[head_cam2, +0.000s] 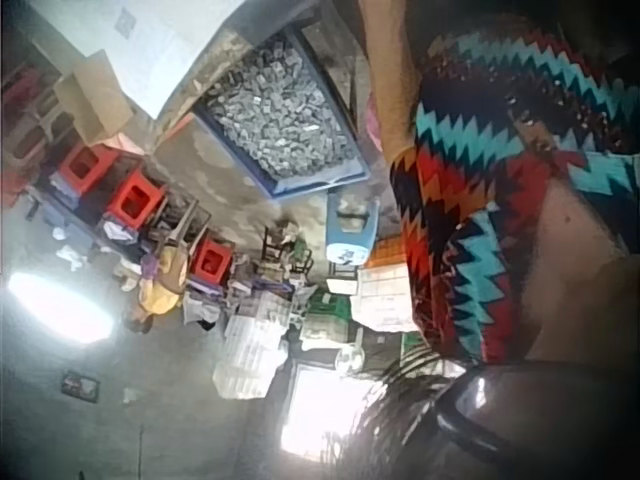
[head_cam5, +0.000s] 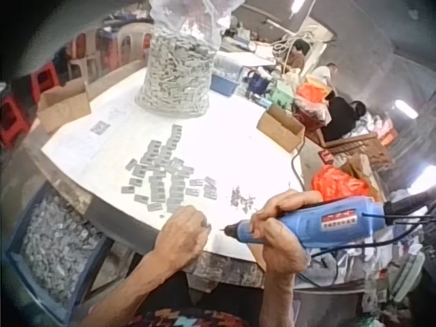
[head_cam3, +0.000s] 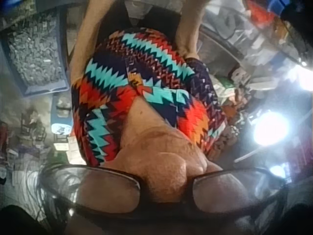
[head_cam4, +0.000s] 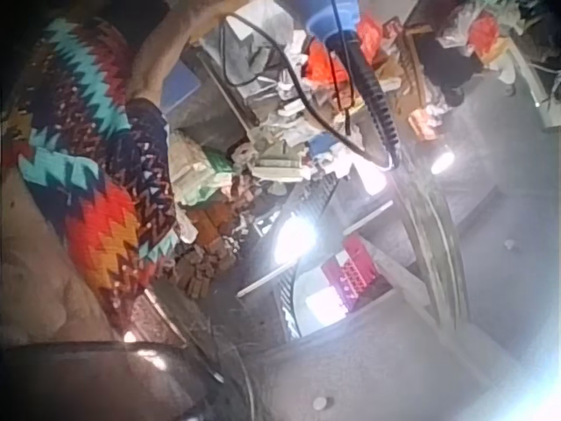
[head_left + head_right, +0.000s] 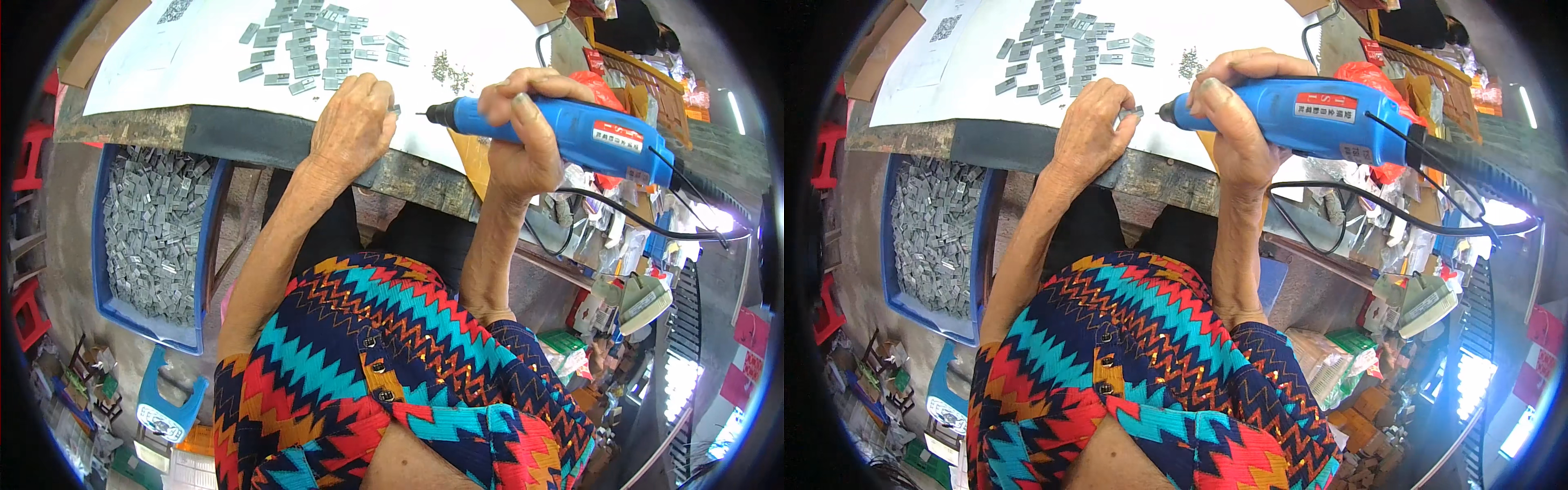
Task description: Using an electric screwdriver to drive tiny screws into small metal and plastic parts at a workbench.
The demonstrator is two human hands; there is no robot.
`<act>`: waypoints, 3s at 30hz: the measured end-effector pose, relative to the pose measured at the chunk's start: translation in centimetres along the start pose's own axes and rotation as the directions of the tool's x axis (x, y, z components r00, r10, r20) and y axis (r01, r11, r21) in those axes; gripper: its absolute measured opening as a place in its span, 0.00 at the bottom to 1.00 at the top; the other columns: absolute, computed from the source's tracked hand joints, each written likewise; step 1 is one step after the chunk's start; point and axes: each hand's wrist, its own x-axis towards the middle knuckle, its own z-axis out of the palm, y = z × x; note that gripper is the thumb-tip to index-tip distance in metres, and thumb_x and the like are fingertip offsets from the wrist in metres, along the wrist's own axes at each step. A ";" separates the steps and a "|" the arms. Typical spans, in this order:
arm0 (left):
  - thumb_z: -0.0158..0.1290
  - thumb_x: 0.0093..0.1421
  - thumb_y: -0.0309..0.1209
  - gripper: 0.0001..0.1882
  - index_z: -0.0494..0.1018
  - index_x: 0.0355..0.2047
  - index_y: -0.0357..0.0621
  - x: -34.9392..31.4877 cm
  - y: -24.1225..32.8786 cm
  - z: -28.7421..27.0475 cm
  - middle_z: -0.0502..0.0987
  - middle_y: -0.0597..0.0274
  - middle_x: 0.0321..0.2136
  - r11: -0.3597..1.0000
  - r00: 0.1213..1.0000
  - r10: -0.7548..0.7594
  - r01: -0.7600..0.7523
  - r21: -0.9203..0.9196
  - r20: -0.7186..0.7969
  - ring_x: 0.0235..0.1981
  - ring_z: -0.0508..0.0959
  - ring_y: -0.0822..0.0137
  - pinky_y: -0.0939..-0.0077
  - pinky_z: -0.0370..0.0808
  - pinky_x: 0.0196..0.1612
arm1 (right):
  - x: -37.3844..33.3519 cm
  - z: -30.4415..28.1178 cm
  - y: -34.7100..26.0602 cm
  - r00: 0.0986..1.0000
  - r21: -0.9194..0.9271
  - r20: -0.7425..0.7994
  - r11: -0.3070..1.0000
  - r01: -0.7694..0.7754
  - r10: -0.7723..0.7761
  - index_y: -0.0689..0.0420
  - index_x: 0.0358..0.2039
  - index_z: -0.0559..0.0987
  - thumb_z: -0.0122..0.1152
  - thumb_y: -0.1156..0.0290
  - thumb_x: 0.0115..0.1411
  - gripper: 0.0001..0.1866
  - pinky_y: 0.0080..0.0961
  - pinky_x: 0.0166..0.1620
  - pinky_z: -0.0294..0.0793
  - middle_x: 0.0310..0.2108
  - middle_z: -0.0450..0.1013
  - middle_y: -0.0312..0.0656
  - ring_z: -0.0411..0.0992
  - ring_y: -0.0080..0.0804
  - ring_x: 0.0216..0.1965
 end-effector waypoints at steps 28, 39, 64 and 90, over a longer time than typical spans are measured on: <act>0.52 0.54 0.21 0.11 0.75 0.39 0.41 -17.3 -8.6 -15.1 0.72 0.72 0.28 0.741 0.670 -0.672 0.611 -0.279 -0.317 0.28 0.67 0.81 0.87 0.65 0.32 | 2.3 -3.6 3.0 0.933 -0.139 -0.313 0.980 0.142 -0.179 0.65 0.33 0.68 0.58 0.84 0.41 0.15 0.25 0.24 0.73 0.21 0.70 0.43 0.69 0.26 0.17; 0.50 0.55 0.22 0.12 0.74 0.40 0.40 -18.9 -10.5 -15.8 0.76 0.61 0.34 0.787 0.671 -0.394 0.600 0.147 -0.628 0.31 0.72 0.74 0.81 0.69 0.34 | 0.6 -3.8 1.4 0.963 -0.040 -0.260 0.997 0.070 -0.078 0.62 0.34 0.71 0.52 0.81 0.50 0.09 0.33 0.33 0.67 0.26 0.70 0.46 0.69 0.29 0.23; 0.48 0.60 0.28 0.10 0.71 0.36 0.32 -0.4 2.3 -0.6 0.76 0.58 0.22 0.167 0.842 -0.309 0.506 -0.846 0.442 0.18 0.74 0.78 0.92 0.69 0.16 | -0.7 -3.1 -1.1 0.992 0.334 -0.117 0.938 0.087 -0.050 0.62 0.40 0.69 0.47 0.84 0.52 0.14 0.34 0.31 0.70 0.32 0.70 0.55 0.70 0.32 0.23; 0.47 0.61 0.29 0.10 0.72 0.36 0.34 -1.0 2.3 -0.3 0.75 0.60 0.23 0.238 0.871 -0.297 0.465 -0.853 0.392 0.19 0.74 0.79 0.92 0.70 0.17 | -0.7 -2.4 -1.8 0.992 0.292 -0.114 0.953 0.076 -0.044 0.63 0.39 0.69 0.47 0.85 0.50 0.14 0.34 0.31 0.70 0.31 0.70 0.55 0.70 0.33 0.22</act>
